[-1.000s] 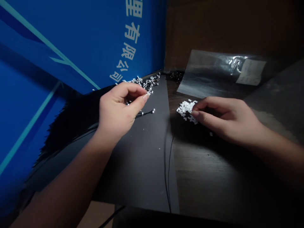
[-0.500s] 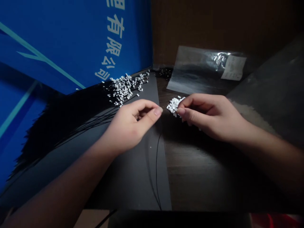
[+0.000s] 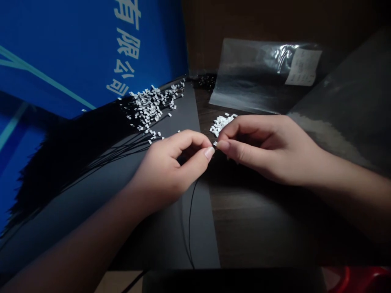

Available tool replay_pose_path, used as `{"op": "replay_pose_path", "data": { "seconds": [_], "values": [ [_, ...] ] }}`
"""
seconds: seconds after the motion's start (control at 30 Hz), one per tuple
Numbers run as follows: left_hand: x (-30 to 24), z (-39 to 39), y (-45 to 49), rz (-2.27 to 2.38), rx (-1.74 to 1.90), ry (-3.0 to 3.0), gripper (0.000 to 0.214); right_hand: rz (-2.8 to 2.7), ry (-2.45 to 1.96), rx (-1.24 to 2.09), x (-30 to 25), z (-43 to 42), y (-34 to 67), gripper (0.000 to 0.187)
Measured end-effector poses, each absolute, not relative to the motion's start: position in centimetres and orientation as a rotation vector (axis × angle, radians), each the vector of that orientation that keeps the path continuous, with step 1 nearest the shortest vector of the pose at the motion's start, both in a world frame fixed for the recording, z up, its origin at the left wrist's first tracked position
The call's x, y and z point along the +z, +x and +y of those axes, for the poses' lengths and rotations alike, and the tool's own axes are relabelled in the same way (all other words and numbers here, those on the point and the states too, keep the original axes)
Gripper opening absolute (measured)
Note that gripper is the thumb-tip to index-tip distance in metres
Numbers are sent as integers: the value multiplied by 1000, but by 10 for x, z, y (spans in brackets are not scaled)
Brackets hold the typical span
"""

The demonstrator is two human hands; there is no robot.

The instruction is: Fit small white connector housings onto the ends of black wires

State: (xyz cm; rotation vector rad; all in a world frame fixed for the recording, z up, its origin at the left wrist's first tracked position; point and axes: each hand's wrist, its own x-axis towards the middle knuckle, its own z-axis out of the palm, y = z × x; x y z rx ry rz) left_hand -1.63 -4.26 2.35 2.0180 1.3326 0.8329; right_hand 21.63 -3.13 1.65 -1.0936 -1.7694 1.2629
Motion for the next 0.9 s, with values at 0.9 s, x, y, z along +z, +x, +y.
{"op": "replay_pose_path", "data": {
  "seconds": [0.9],
  "values": [
    [27,-48,-11,1390,840,2041,10,-1686,-1057,1507,14,-29,216,36]
  ]
}}
